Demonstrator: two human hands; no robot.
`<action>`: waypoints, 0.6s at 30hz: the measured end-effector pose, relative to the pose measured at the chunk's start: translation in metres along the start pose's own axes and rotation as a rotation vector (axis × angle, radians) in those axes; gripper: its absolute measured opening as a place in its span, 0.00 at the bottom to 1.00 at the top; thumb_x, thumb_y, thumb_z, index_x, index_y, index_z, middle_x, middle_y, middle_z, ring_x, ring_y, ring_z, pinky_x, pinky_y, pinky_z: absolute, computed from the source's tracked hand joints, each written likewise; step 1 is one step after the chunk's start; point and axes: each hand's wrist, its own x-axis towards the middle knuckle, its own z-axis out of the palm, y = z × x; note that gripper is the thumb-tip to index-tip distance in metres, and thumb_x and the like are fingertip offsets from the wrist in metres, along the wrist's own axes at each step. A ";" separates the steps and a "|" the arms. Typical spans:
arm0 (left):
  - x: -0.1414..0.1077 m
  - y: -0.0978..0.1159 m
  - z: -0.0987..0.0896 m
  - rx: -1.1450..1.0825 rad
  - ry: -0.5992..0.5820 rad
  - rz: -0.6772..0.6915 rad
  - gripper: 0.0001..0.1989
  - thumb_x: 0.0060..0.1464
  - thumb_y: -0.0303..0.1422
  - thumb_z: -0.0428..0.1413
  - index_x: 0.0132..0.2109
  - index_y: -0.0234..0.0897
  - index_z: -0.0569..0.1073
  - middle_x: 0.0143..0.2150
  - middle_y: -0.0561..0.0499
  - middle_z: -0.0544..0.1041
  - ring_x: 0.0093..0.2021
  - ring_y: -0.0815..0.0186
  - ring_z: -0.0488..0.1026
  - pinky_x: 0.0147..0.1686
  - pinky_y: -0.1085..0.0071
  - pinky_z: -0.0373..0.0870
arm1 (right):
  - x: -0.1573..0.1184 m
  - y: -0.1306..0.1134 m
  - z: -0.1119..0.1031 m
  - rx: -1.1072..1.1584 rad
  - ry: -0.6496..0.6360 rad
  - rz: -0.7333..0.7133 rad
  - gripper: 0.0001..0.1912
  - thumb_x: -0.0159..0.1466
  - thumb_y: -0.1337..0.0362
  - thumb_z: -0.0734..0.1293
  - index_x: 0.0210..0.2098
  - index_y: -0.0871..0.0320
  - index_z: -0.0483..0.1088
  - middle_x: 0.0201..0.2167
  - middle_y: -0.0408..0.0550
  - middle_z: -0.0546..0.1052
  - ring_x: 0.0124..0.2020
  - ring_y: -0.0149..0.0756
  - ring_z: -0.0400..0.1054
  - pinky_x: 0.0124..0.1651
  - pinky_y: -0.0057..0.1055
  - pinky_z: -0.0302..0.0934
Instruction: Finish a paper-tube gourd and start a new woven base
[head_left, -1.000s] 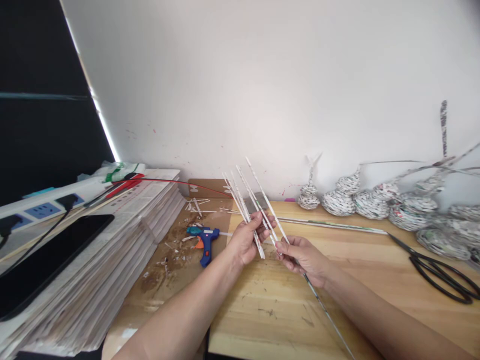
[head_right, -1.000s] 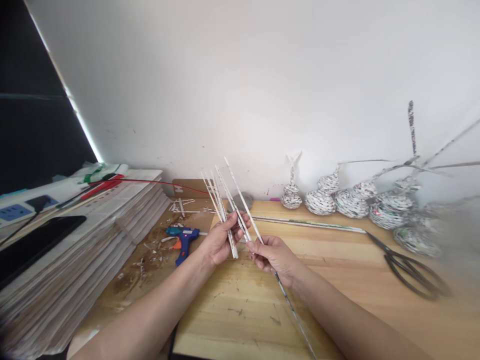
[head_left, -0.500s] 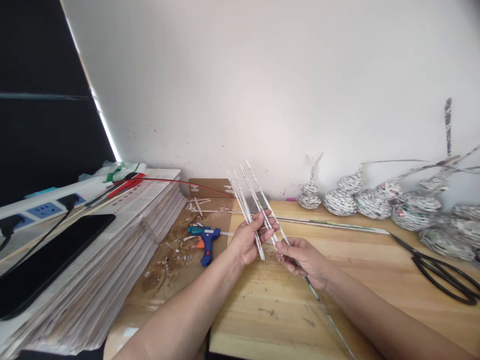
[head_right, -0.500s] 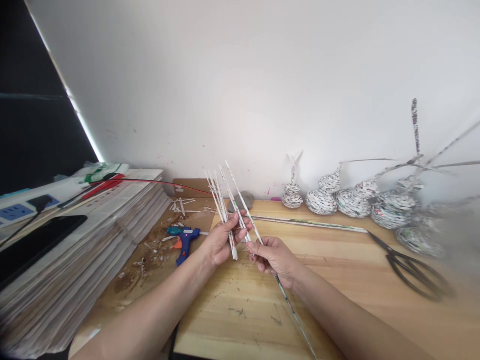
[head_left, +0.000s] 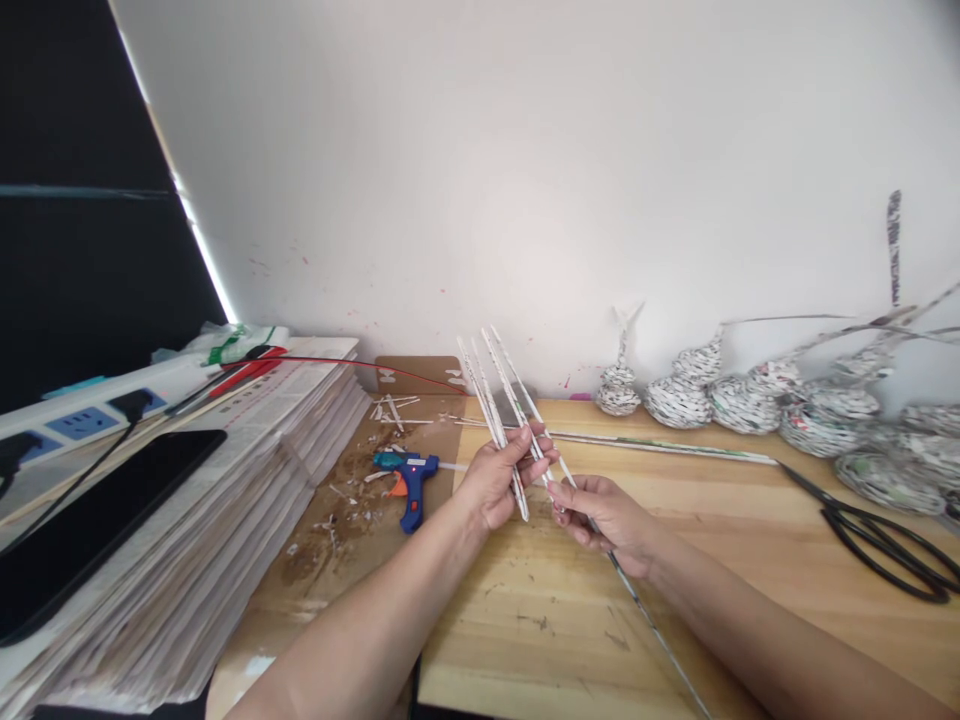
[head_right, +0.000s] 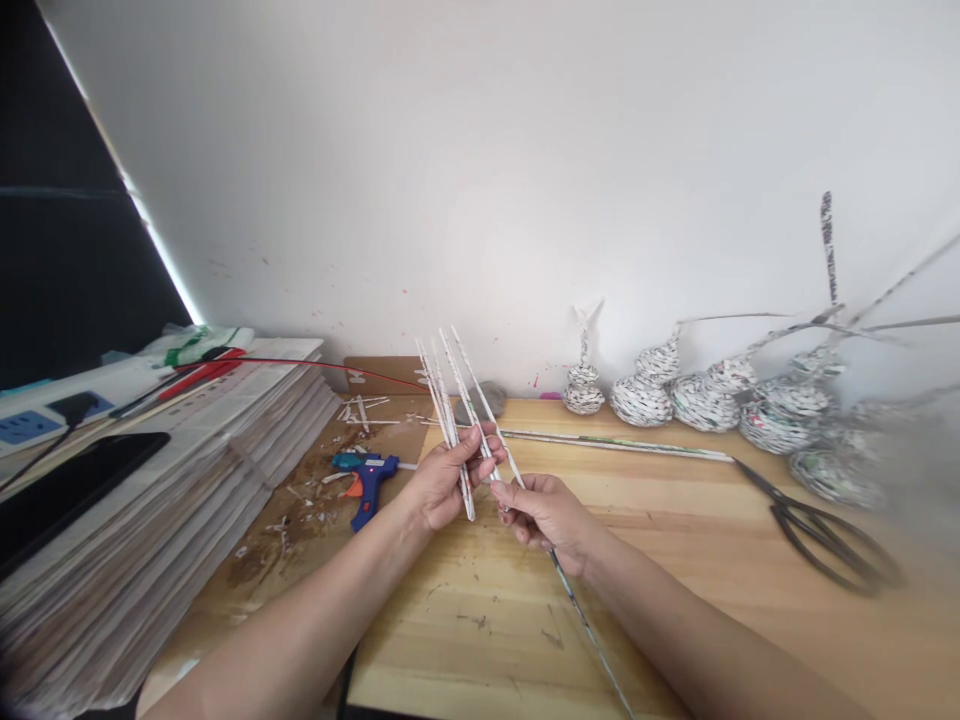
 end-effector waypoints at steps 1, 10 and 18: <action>0.000 0.000 0.000 0.003 0.000 -0.001 0.09 0.58 0.28 0.58 0.44 0.29 0.78 0.36 0.42 0.80 0.31 0.68 0.80 0.29 0.81 0.78 | 0.000 0.001 0.000 -0.003 0.004 0.002 0.25 0.53 0.45 0.74 0.23 0.61 0.66 0.19 0.41 0.70 0.13 0.19 0.54 0.16 0.22 0.33; 0.000 0.000 -0.002 -0.024 -0.024 -0.038 0.09 0.59 0.30 0.57 0.44 0.29 0.77 0.34 0.44 0.79 0.32 0.67 0.80 0.28 0.80 0.78 | 0.000 0.001 0.002 -0.035 0.030 -0.003 0.27 0.51 0.43 0.74 0.25 0.61 0.66 0.20 0.39 0.70 0.13 0.19 0.57 0.17 0.22 0.36; 0.002 0.001 -0.003 -0.057 -0.034 -0.091 0.10 0.60 0.32 0.56 0.44 0.28 0.76 0.34 0.43 0.79 0.33 0.65 0.81 0.28 0.79 0.78 | 0.001 0.004 0.001 -0.032 0.045 -0.011 0.26 0.50 0.45 0.75 0.25 0.61 0.66 0.20 0.40 0.70 0.14 0.19 0.56 0.18 0.22 0.38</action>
